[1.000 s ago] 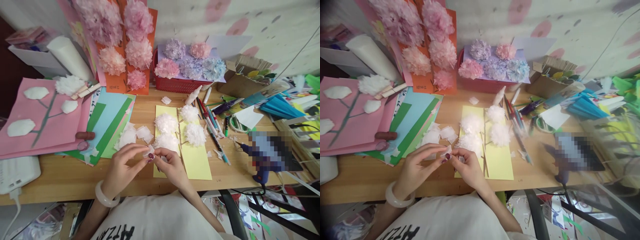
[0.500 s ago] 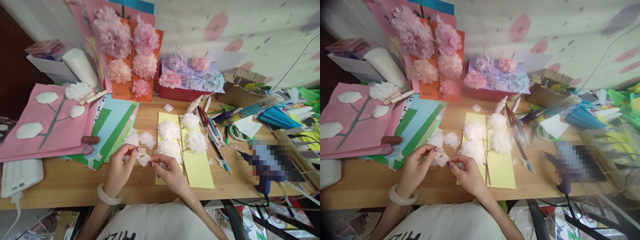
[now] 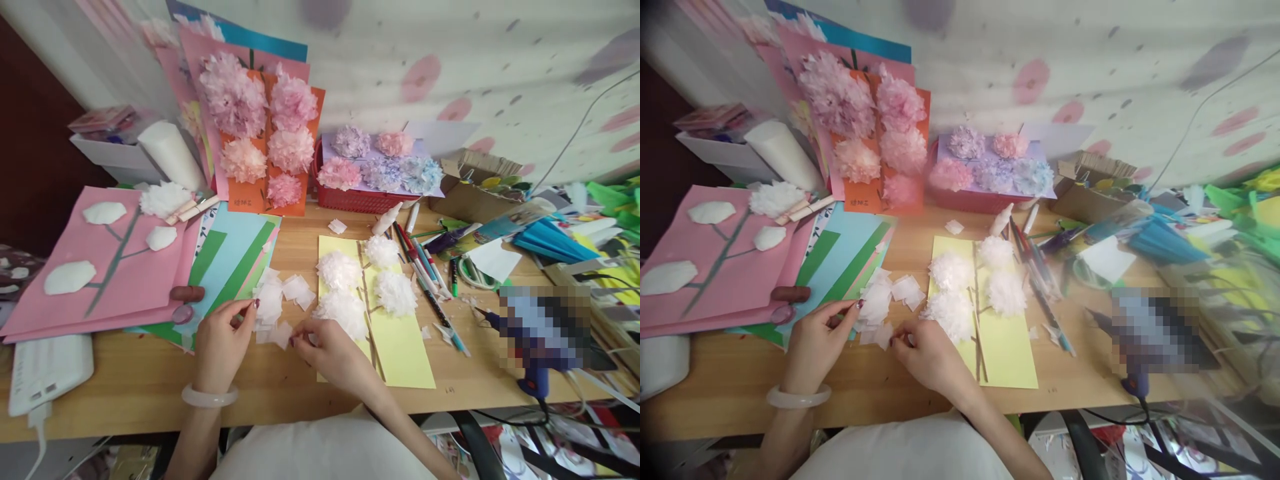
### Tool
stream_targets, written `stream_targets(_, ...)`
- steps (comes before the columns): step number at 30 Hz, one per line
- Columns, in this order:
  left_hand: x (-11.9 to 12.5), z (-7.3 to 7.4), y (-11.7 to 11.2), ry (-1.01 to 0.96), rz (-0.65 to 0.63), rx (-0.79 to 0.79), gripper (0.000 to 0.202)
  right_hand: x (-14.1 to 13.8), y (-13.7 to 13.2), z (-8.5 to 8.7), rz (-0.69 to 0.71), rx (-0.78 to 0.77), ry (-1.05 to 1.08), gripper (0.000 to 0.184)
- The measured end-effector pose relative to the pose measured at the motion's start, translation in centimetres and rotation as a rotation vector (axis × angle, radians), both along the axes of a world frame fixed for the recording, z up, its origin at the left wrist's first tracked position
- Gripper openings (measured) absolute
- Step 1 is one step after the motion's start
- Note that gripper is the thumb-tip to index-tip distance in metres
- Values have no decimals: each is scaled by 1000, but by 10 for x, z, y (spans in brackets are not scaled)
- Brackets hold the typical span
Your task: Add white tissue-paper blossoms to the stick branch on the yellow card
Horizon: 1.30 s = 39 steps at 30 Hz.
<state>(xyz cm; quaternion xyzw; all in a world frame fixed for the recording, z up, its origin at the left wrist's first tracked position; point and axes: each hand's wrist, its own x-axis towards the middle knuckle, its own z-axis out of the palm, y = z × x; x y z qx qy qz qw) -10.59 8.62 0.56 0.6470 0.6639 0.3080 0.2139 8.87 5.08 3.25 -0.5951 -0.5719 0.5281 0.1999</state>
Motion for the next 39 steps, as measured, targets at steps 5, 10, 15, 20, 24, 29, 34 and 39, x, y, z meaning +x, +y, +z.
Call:
stream_targets(5,0,-1,-4,-22,74,60,31,-4,4,-3,-277,94,264,40)
stream_targets(10,17,12,-14,-93,3,424,22,-2,8,-3,-564,-64,882,28)
stream_targets(15,42,26,-24,-147,-429,465,20,3,4,-1,-639,-253,1231,32)
stream_targets(20,61,23,-27,-8,-587,418,29,11,-8,0,-649,-230,1305,40)
stream_targets(24,71,15,-31,52,-678,424,29,19,-16,-1,-578,-273,1375,47)
stream_targets(29,73,15,-28,-34,-546,342,20,30,-30,-13,-434,-259,1398,44)
stream_targets(34,71,24,14,-137,-300,-30,24,51,-48,-23,-183,-79,979,24)
stream_targets(39,78,30,81,-90,-176,-2,25,78,-54,-17,-224,59,906,33)
